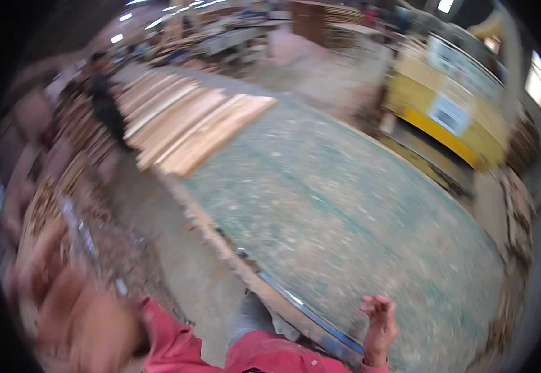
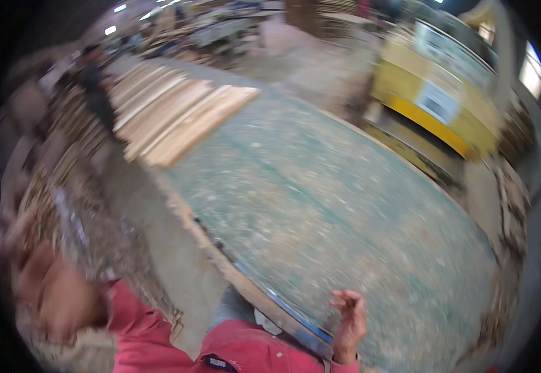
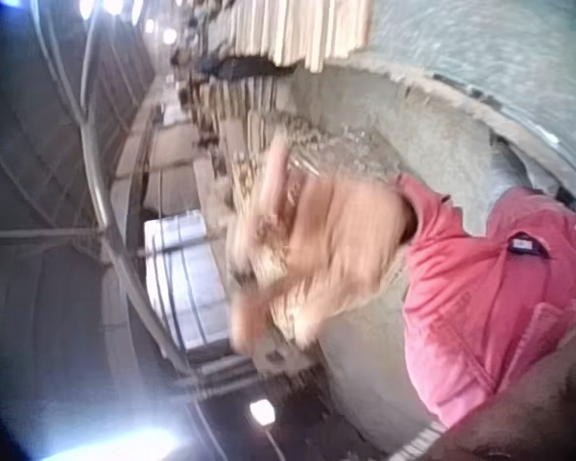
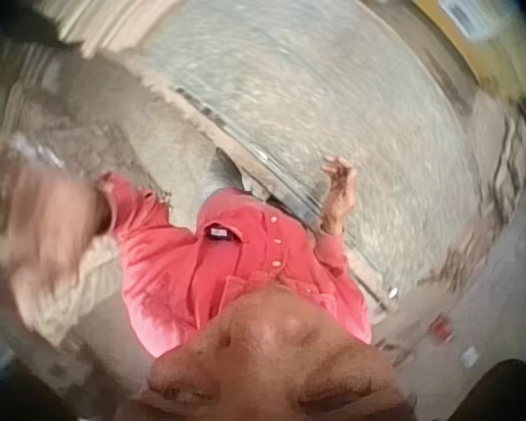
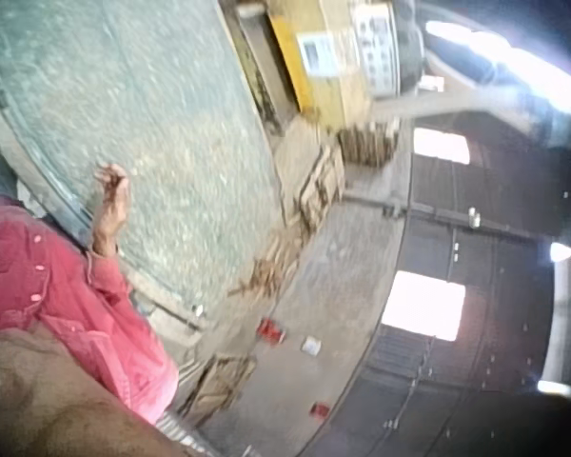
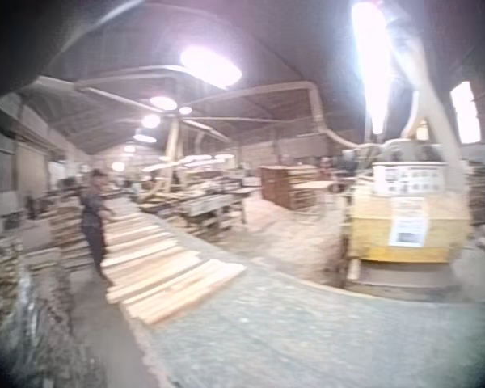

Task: The person arranges wooden planks side by side on a worktable and feeds them into a planer machine by hand.

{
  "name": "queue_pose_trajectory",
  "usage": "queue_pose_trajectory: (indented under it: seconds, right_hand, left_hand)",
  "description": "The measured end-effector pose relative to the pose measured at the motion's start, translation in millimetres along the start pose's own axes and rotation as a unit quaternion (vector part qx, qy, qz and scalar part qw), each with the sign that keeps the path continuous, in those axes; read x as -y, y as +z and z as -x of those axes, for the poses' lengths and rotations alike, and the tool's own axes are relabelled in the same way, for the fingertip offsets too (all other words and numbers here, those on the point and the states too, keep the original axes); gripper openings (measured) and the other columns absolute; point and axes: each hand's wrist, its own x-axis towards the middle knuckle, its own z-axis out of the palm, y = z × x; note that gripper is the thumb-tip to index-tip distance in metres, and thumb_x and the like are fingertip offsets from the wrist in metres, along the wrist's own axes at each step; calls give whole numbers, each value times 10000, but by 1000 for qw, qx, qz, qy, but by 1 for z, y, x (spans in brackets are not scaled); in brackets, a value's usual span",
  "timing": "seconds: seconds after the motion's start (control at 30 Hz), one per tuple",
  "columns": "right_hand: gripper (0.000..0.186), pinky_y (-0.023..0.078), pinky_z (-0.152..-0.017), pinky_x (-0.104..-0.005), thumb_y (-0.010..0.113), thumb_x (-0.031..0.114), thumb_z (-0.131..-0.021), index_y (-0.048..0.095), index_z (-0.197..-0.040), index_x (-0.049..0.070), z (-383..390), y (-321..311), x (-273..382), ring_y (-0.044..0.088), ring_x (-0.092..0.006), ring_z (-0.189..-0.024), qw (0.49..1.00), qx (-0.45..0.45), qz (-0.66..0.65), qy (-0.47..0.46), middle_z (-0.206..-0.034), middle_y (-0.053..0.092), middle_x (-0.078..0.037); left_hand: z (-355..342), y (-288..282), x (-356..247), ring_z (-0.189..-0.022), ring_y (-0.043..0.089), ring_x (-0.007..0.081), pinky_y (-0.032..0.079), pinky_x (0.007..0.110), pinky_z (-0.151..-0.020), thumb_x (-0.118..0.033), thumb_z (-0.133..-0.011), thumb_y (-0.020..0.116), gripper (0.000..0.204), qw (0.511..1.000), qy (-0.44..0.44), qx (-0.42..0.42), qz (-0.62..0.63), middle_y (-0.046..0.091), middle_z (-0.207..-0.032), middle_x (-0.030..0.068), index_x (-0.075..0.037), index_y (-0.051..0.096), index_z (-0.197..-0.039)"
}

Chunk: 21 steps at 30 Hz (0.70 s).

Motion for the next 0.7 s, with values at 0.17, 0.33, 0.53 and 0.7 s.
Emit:
queue_pose_trajectory:
  seconds: [0.17,0.33,0.53,0.7]
  right_hand:
    - [472,421,-1062,-462,465,395,-1072,663,-1250,6,-22,55,-58,592,-257,-1186,981,7,157,113,-1260,674,-121]
    - [425,431,-1049,-429,484,326,-1076,638,-1281,-12,-60,166,-117,580,-286,-1209,963,-10,258,81,-1263,651,-162]
    - [321,349,-1132,-488,580,277,-1021,683,-1141,-2,-136,342,-177,495,-385,-1314,867,54,465,-168,-1363,595,-208]
    - [698,99,-1225,-553,541,376,-1009,280,-1533,-4,-166,431,-245,139,-424,-1529,852,79,492,-160,-1650,151,-265]
  left_hand:
    - [169,21,219,-1300,474,312,339,476,-1099,-341,-1069,435,464,909,-372,163,-91,495,-1403,186,-116,528,-1463]
    - [357,9,432,-1478,320,377,237,601,-1167,-441,-1041,458,601,740,-466,311,-371,321,-1604,206,-174,354,-1569]
    - [456,-46,653,-1502,281,376,211,653,-1171,-502,-1038,402,672,660,-572,251,-417,292,-1627,193,-147,256,-1590]
    - [505,-19,616,-1477,252,481,206,631,-1190,-350,-999,555,736,785,-463,239,-335,258,-1586,322,-70,227,-1596]
